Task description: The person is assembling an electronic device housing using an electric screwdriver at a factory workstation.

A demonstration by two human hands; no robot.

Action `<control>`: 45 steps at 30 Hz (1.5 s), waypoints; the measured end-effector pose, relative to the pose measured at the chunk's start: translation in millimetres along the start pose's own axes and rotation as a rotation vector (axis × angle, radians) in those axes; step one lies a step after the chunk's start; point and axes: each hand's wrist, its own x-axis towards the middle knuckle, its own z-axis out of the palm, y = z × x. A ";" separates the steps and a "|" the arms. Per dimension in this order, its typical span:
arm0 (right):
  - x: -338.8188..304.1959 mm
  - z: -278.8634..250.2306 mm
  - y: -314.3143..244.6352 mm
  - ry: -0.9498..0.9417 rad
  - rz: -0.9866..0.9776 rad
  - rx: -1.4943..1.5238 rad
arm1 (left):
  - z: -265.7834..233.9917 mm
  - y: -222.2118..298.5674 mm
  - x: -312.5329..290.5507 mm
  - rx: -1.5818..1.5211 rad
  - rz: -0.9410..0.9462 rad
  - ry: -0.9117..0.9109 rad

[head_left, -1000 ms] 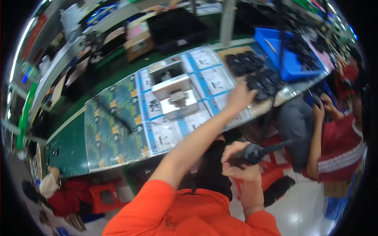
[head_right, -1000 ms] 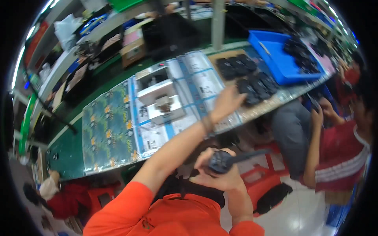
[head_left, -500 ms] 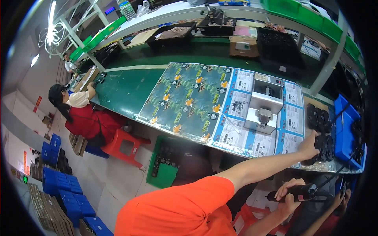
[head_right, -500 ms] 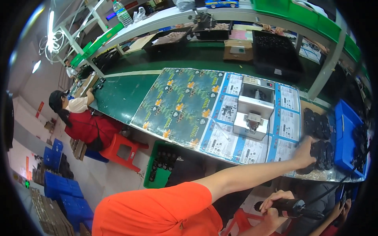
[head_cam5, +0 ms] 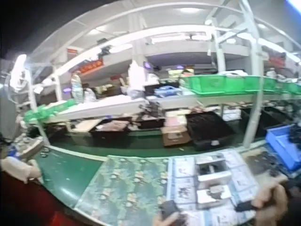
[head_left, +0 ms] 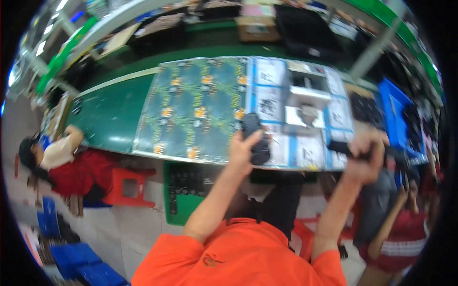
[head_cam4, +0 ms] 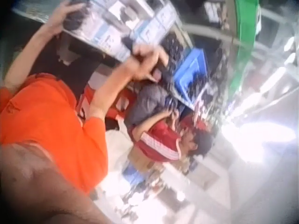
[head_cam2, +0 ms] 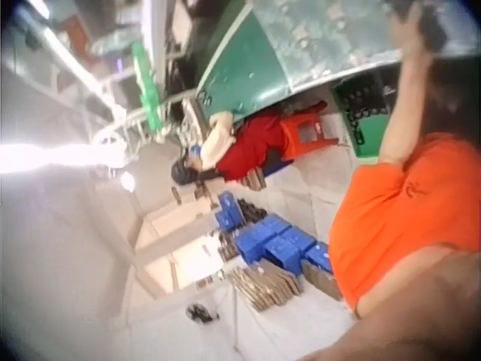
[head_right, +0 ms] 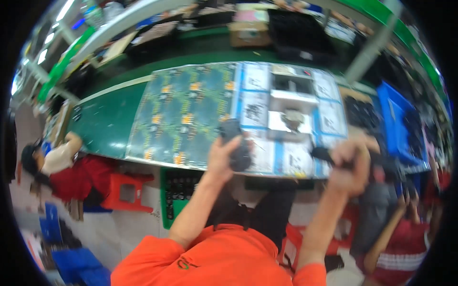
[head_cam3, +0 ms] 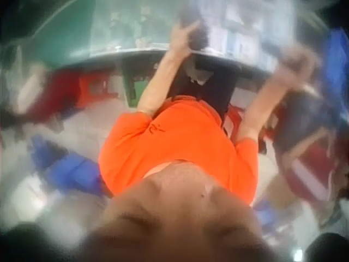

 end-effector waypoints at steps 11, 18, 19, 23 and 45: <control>41.9 48.3 72.5 0.021 -0.223 -0.484 | -27.8 -11.7 7.1 0.067 -0.030 -0.111; 55.5 60.1 74.6 0.016 -0.111 -0.520 | -24.8 -12.4 6.8 0.125 -0.035 -0.123; 56.9 62.5 74.0 0.008 -0.105 -0.509 | -25.5 -11.9 6.4 0.119 -0.036 -0.125; 45.8 55.6 67.5 0.063 0.190 -0.291 | -27.4 -15.1 10.0 0.177 -0.062 -0.151; -15.0 102.4 131.5 -0.351 -0.093 -0.116 | -25.7 -3.4 4.6 0.348 -0.025 -0.110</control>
